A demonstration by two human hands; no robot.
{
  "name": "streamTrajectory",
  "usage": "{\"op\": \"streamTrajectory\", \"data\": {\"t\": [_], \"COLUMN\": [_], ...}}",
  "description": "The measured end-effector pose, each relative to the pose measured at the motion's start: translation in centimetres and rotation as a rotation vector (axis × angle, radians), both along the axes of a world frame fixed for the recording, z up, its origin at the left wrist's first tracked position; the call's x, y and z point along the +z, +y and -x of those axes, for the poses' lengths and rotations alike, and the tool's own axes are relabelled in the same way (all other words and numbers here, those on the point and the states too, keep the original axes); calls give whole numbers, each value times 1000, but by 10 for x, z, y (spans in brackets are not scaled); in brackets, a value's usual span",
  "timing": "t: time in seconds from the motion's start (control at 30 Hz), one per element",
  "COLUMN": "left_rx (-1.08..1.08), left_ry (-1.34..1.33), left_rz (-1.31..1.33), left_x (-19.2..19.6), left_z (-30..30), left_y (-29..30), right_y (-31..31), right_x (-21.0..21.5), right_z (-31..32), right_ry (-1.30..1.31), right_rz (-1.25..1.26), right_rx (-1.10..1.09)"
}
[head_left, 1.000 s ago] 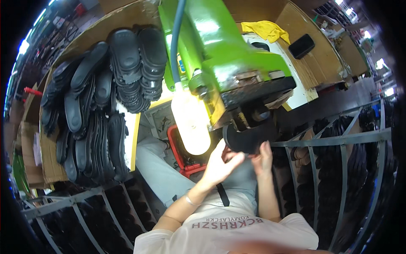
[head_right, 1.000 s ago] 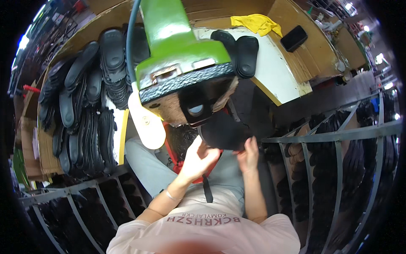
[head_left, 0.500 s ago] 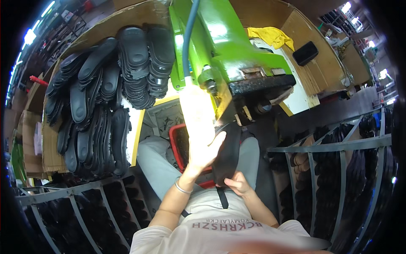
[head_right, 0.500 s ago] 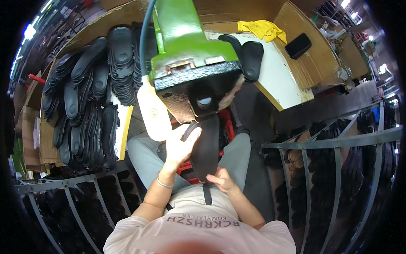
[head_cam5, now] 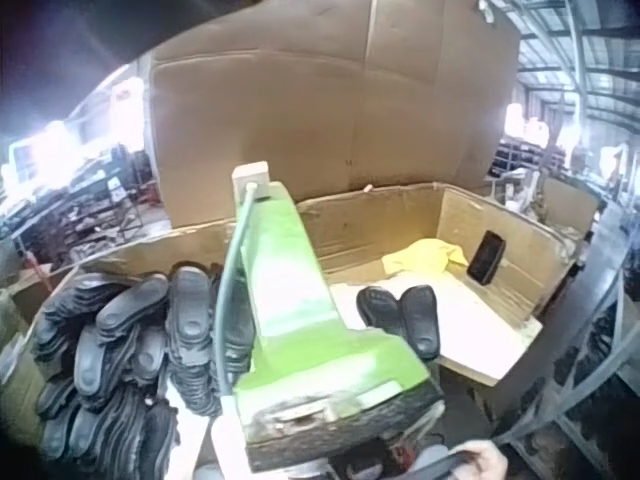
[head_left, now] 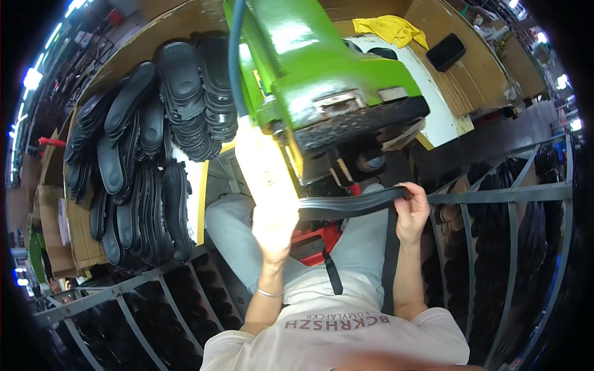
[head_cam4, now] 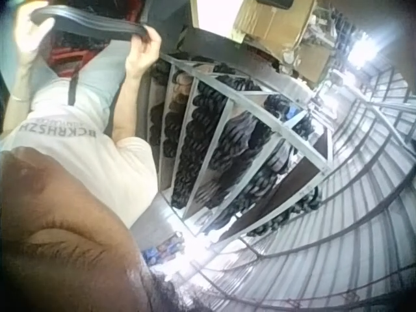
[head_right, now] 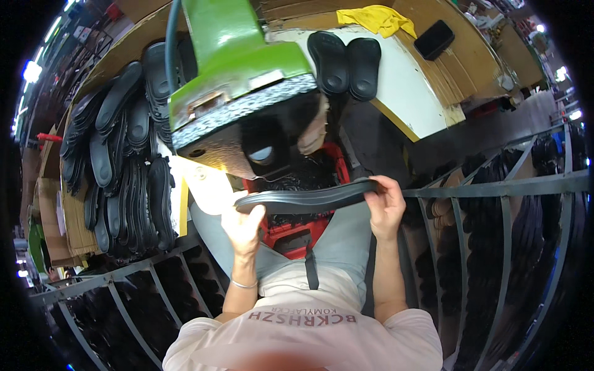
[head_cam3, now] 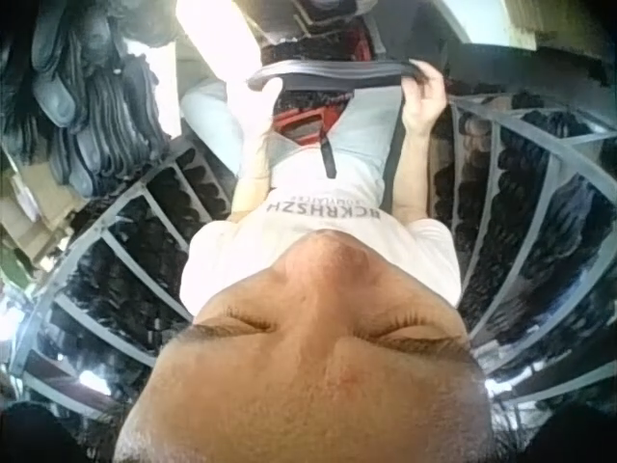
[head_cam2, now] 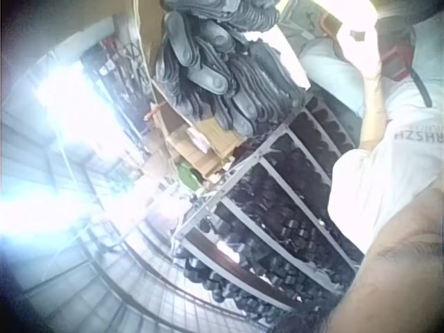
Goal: The recorder trims the edges of shoe soles using a specialized industrial grinding or trimming machine.
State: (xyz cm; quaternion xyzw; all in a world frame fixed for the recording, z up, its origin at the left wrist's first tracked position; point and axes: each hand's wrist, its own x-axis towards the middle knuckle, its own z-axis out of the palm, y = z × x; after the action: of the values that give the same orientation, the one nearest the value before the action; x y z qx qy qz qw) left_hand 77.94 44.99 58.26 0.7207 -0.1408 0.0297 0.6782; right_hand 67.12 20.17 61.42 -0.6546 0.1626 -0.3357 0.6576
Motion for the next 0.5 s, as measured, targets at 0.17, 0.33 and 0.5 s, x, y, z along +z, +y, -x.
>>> {"op": "streamTrajectory", "data": {"t": [0.17,0.33,0.5], "left_rx": [-18,9,41], "left_ry": [74,57,-27], "left_rz": [202,114,84], "left_x": [-15,-6,26], "left_z": [-4,-9,-14], "left_y": [33,42,24], "right_y": [11,18,10], "right_x": [-1,-1,8], "right_z": [-28,-36,-36], "right_ry": [-88,-101,-40], "right_rz": [152,110,24], "right_rx": [153,178,77]}}
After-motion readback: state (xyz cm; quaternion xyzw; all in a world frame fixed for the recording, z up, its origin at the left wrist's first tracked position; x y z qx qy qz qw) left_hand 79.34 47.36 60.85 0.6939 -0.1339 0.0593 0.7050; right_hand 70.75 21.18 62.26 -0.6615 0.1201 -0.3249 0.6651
